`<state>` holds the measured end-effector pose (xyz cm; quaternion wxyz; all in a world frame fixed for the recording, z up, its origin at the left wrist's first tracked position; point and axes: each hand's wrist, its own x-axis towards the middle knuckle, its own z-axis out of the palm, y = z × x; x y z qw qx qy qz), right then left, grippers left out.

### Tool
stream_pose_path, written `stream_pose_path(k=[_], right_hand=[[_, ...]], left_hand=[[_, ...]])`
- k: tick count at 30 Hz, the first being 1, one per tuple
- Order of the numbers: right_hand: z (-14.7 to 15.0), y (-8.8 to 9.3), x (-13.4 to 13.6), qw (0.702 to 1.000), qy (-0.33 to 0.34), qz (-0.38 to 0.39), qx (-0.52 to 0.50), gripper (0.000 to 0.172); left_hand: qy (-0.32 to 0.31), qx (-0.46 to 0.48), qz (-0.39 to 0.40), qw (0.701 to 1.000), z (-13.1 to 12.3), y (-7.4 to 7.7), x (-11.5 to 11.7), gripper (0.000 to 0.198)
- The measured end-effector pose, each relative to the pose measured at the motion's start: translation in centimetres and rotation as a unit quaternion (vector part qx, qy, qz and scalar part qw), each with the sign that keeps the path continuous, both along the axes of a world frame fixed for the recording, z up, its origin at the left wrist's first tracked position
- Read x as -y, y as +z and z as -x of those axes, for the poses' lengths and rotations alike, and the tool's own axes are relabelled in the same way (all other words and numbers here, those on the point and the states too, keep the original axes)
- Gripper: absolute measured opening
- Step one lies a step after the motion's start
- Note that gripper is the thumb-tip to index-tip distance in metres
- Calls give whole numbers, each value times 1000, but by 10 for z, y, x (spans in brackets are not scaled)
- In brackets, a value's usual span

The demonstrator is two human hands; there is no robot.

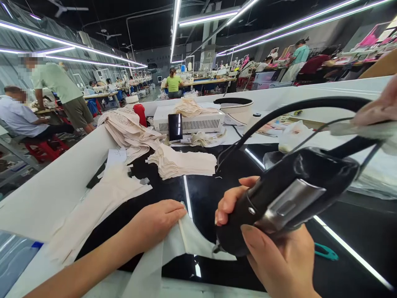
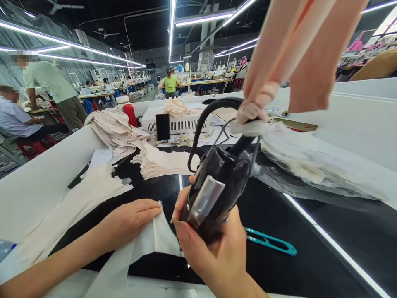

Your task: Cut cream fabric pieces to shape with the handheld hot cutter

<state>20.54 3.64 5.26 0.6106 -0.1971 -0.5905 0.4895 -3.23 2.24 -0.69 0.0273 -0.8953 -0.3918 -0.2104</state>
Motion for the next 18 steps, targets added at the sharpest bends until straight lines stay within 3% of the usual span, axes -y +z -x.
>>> stream_pose_path(k=[7,12,18], right_hand=[[0,5,-4,1000,-12,8,-4,38],[23,13,-28,997,-61,-4,-52,39],[52,11,-54,996,-50,-7,-76,34]], left_hand=[[2,-19,14,1000,-5,4,9,33],[13,-18,46,999,-6,5,9,33],[10,-6,35,999,-8,7,10,35]])
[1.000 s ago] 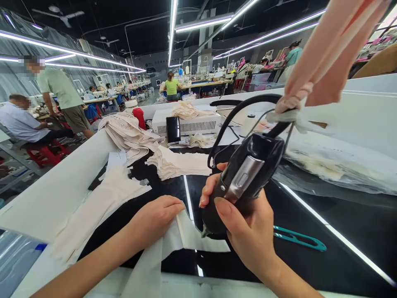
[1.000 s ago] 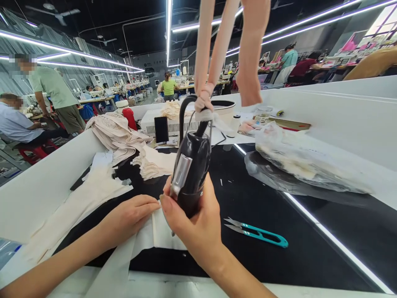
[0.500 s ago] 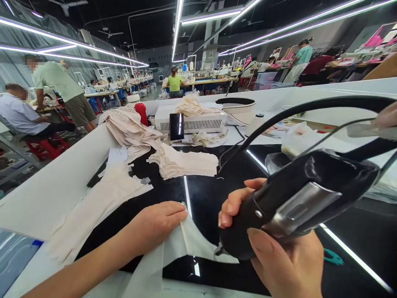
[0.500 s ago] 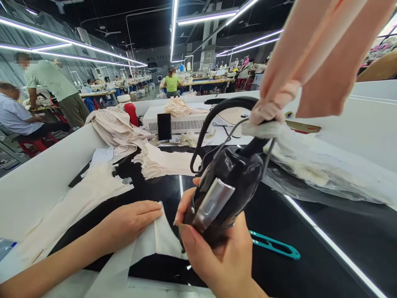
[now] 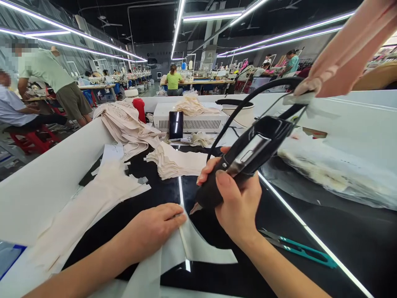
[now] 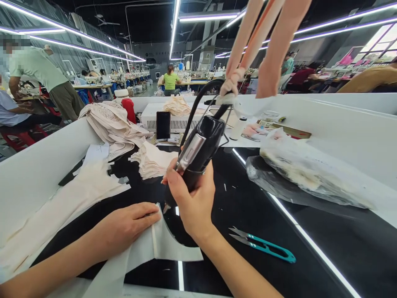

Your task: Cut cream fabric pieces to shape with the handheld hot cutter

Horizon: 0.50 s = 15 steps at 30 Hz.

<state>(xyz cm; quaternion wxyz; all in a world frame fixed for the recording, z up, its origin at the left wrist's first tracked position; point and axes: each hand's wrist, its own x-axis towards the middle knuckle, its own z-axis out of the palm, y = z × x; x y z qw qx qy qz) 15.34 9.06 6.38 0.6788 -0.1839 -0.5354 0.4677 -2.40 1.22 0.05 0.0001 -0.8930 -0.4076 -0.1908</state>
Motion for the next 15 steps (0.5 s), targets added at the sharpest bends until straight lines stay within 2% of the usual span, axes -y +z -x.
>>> stream_pose_path(k=[6,15], right_hand=[[9,-6,-5,1000,8,-5,-9,32],[11,-8,-4,1000,2,-14,2,31]], left_hand=[[-9,16,-71,997,-1,-3,0,33],[-8,24,-80,996,-3,-4,-1,31]])
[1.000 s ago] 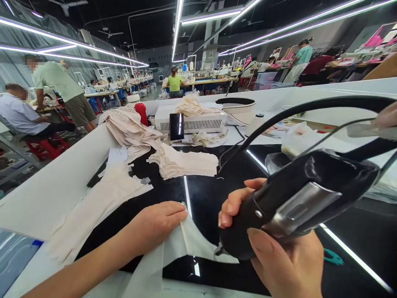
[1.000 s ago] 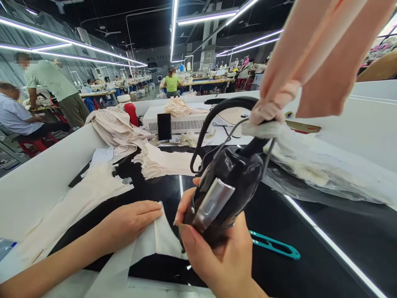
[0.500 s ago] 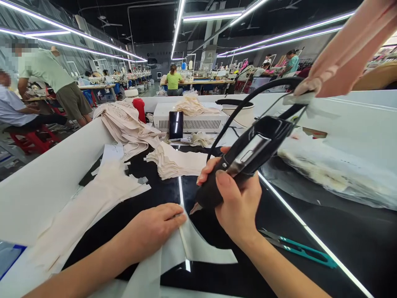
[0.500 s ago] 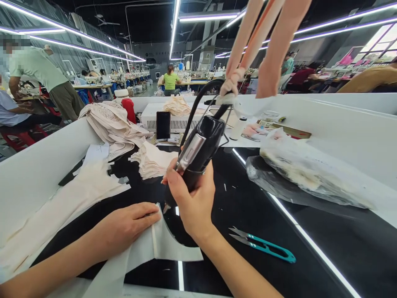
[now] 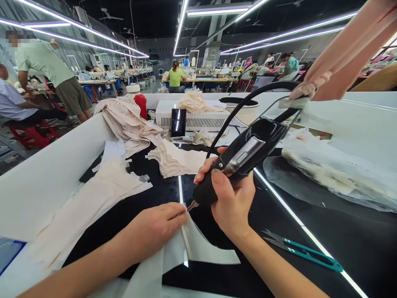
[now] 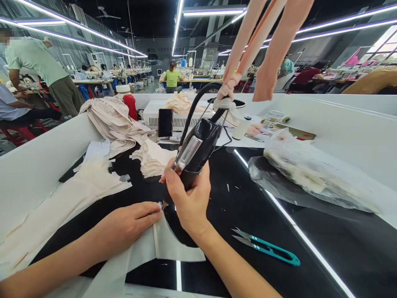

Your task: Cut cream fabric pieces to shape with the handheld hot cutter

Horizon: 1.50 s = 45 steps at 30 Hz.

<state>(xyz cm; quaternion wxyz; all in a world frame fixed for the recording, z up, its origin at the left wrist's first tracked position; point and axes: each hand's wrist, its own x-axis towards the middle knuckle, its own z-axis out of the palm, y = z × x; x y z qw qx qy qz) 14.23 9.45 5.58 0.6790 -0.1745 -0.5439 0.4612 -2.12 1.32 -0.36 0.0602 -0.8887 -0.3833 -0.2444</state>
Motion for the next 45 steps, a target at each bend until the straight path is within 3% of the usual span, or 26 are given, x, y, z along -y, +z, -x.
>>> stream_pose_path(k=[15,23,31,45], right_hand=[[-8,-1,11,1000,-6,1,13,29],[-19,7,14,1000,-20,7,11,34],[-21,6,17,999,-33,11,22,35],[-10,1,26,1000,-10,13,25,27]], left_hand=[[18,-21,67,997,4,0,2,28],[-13,-44,-11,999,5,8,2,30],[-20,-31,113,993,-7,17,6,32],[4,-10,152,988,-4,13,16,35]])
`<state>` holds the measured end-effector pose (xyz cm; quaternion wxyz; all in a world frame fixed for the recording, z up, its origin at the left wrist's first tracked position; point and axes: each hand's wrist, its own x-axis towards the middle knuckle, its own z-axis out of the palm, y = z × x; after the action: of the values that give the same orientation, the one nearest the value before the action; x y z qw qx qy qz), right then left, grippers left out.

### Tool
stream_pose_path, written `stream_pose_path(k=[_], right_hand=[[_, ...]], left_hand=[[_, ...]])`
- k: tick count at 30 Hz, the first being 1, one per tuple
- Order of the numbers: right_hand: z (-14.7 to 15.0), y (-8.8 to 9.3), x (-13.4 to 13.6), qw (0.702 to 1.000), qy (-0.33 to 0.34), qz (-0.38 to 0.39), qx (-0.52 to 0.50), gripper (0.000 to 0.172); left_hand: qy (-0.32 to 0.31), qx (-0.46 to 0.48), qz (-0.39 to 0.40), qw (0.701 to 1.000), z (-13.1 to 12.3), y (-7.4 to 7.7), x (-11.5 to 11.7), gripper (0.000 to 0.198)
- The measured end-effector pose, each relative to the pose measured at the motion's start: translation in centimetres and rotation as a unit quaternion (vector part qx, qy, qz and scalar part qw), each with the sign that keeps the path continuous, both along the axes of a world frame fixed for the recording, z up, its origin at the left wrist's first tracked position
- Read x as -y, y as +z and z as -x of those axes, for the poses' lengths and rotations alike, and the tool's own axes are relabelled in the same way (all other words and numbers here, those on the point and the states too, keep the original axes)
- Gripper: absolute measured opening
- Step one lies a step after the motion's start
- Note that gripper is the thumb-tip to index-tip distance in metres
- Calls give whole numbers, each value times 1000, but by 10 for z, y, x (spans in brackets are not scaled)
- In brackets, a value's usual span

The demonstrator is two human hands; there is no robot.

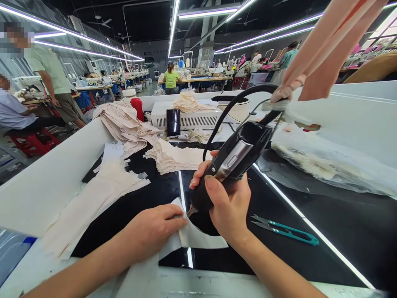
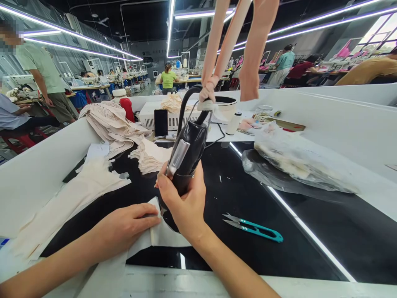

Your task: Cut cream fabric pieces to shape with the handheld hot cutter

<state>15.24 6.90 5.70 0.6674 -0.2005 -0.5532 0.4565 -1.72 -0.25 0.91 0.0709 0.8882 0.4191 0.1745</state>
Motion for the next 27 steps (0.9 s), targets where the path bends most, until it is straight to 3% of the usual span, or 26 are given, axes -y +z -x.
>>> stream_pose_path(k=[18,23,27], right_hand=[[-11,2,11,1000,-16,20,17,25],[-27,7,15,1000,-21,20,-9,35],[-42,8,23,999,-25,19,-4,39]], left_hand=[[-4,-35,-26,999,6,-1,4,43],[-30,-14,-79,996,6,-1,6,44],[-36,8,-52,998,-5,3,9,40]])
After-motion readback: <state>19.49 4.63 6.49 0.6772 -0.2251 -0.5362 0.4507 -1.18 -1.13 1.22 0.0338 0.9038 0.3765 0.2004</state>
